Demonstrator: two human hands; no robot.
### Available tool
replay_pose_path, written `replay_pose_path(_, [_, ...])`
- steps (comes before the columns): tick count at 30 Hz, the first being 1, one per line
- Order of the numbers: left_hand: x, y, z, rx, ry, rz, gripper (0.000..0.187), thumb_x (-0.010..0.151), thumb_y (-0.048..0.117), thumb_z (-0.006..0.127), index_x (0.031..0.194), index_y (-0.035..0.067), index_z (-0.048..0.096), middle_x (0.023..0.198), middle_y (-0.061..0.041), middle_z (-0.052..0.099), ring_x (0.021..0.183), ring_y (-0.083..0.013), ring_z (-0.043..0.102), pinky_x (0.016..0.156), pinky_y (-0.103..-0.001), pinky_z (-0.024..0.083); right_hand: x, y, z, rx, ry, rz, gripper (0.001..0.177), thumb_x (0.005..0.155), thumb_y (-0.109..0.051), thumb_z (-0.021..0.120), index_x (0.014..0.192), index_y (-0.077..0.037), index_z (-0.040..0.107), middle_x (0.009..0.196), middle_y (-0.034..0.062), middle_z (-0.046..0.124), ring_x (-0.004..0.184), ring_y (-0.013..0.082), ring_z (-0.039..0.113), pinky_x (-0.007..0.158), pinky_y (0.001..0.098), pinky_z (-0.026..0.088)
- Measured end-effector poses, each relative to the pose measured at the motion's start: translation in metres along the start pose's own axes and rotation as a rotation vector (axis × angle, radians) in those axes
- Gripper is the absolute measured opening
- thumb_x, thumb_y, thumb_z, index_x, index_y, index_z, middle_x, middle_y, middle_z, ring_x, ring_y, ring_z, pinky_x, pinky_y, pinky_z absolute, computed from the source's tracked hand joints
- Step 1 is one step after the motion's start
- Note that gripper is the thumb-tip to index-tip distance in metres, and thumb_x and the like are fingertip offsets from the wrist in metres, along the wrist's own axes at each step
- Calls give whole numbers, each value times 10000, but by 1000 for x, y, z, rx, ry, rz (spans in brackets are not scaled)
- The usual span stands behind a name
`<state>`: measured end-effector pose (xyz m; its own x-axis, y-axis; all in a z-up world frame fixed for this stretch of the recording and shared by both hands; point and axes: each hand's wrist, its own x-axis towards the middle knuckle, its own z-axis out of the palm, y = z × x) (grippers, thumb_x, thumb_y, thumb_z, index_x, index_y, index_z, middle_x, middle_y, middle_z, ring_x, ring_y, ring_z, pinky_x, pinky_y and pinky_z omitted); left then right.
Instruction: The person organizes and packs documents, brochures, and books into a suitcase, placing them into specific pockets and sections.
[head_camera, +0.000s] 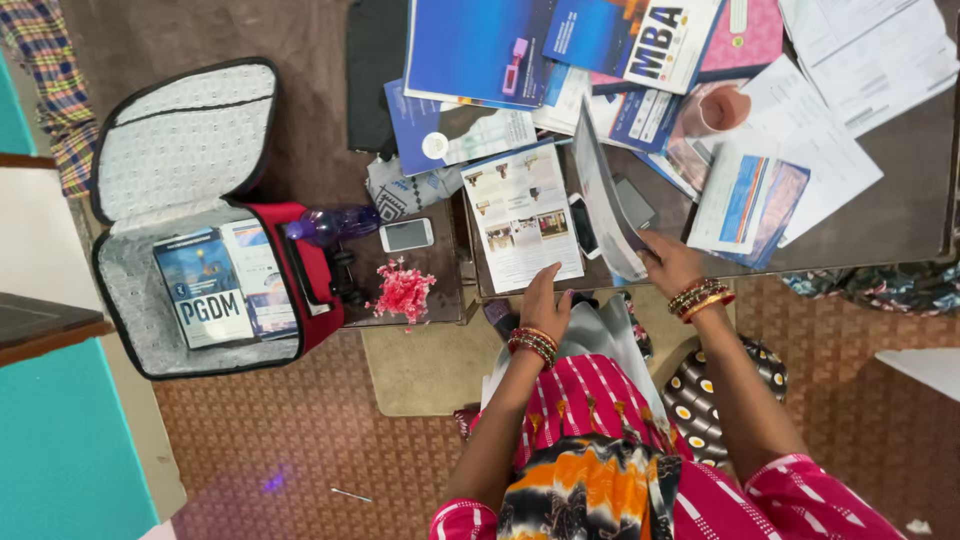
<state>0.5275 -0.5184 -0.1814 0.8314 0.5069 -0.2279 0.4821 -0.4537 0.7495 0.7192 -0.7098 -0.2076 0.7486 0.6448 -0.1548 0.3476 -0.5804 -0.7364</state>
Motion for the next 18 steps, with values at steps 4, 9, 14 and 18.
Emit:
replay_pose_path(4, [-14,29,-37,63,103,68,687,878,143,720,1499,89,431,1494,-209,483,1390,-408,450,1165,-496,367,2,-82,-49,-297,-151,-194,366,910,-138,664,1270,-190,708,1106,102,728,1019,333,684,904,450,545])
replay_pose_path(9, [-46,44,-77,197,280,122,777,788,186,767,1484,125,427,1551,-191,413,1430,-443,361,1109,-546,317,-8,-169,-57,-604,-289,-375,365,792,-120,662,1123,-256,738,1029,9,729,1010,252,674,991,439,463])
replay_pose_path(14, [-86,13,-99,394,128,222,590,749,127,728,1308,263,599,1414,-67,613,1342,-305,537,1047,-555,377,-26,-223,-22,-581,-415,-601,273,847,-121,633,1051,-268,741,982,-37,731,1006,160,681,1070,408,422])
replay_pose_path(18, [-125,-23,-134,13,143,175,396,969,146,664,1345,268,664,1130,-85,757,1039,-270,734,922,-394,585,-36,-269,15,-395,-325,-834,224,850,-139,661,1026,-250,744,985,-26,757,999,190,685,1057,431,437])
